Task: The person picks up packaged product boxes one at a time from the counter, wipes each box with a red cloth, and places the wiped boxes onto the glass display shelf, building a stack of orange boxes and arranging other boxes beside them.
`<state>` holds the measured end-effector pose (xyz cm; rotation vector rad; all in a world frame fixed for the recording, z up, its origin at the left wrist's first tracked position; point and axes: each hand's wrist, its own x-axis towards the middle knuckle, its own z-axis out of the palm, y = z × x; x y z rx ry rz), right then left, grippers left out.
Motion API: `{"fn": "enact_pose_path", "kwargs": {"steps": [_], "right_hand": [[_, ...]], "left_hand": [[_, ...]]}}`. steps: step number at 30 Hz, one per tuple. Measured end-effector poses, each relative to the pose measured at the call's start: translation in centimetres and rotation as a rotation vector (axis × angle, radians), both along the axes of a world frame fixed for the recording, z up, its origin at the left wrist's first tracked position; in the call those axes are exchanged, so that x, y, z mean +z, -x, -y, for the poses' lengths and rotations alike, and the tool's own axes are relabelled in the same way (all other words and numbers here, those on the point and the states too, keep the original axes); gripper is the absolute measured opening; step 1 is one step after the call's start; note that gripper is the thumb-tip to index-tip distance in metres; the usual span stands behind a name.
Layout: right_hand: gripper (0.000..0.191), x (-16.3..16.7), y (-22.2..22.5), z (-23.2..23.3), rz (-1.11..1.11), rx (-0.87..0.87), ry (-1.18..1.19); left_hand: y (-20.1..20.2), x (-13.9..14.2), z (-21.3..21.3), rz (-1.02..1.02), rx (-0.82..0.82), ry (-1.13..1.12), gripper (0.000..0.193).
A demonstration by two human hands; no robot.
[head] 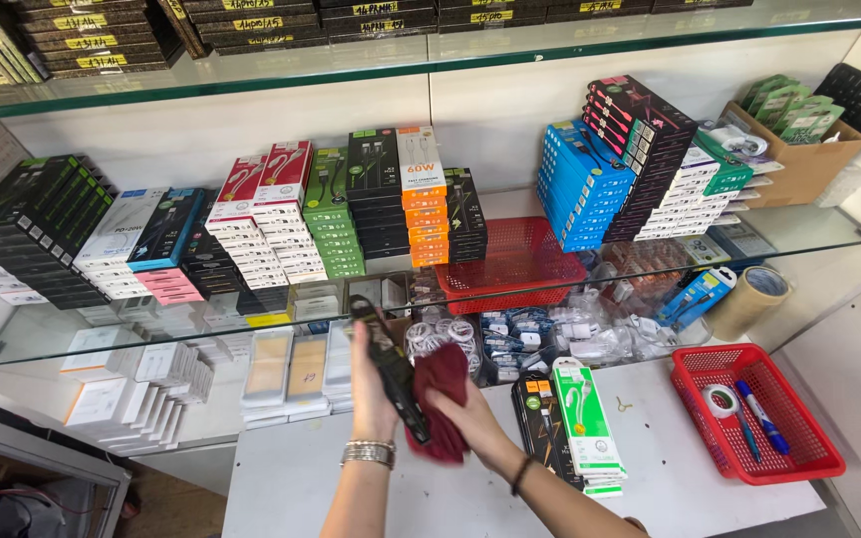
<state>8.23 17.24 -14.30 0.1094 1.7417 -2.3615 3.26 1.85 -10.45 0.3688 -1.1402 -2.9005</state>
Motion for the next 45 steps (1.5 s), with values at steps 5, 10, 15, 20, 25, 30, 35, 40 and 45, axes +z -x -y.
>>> {"fn": "enact_pose_path", "kwargs": {"steps": [5, 10, 15, 20, 25, 30, 35, 40, 45], "right_hand": [[0.062, 0.8, -1.1, -1.6, 0.142, -0.032, 0.139], [0.067, 2.1, -2.1, -0.5, -0.442, 0.008, -0.347], [0.067, 1.4, -2.2, -0.4, -0.482, -0.056, -0.275], [0.060, 0.7, 0.5, -0.3, -0.281, -0.161, -0.370], [0.056, 2.5, 2.6, 1.2, -0.830, -0.320, -0.827], [0.054, 2.6, 7.8, 0.6, -0.305, -0.387, -0.416], [0.059, -4.3, 1.8, 1.2, -0.266, -0.244, -0.533], [0.065, -9.4, -1.9, -0.1, -0.132, 0.286, -1.158], [0.063, -6.8, 3.4, -3.7, 0.143, 0.159, -0.165]], "left_hand": [[1.1, -3.7, 0.9, 0.030, 0.181, 0.358, 0.065], [0.8, -4.0, -0.5, 0.200, -0.056, 0.317, 0.067], [-0.1, -2.8, -0.6, 0.204, -0.111, 0.100, 0.067], [-1.4, -2.0, 0.1, 0.292, -0.136, 0.093, 0.070], [-2.5, -1.0, -2.3, 0.293, -0.211, 0.312, 0.070], [-4.0, 0.4, -3.0, 0.120, -0.230, 0.571, 0.060], [-3.4, 0.3, 0.3, 0.119, 0.146, 0.352, 0.044], [-1.7, -2.3, 1.1, -0.117, 0.203, 0.809, 0.036], [0.3, -3.2, -2.4, -0.156, 0.126, 0.773, 0.048]]}}
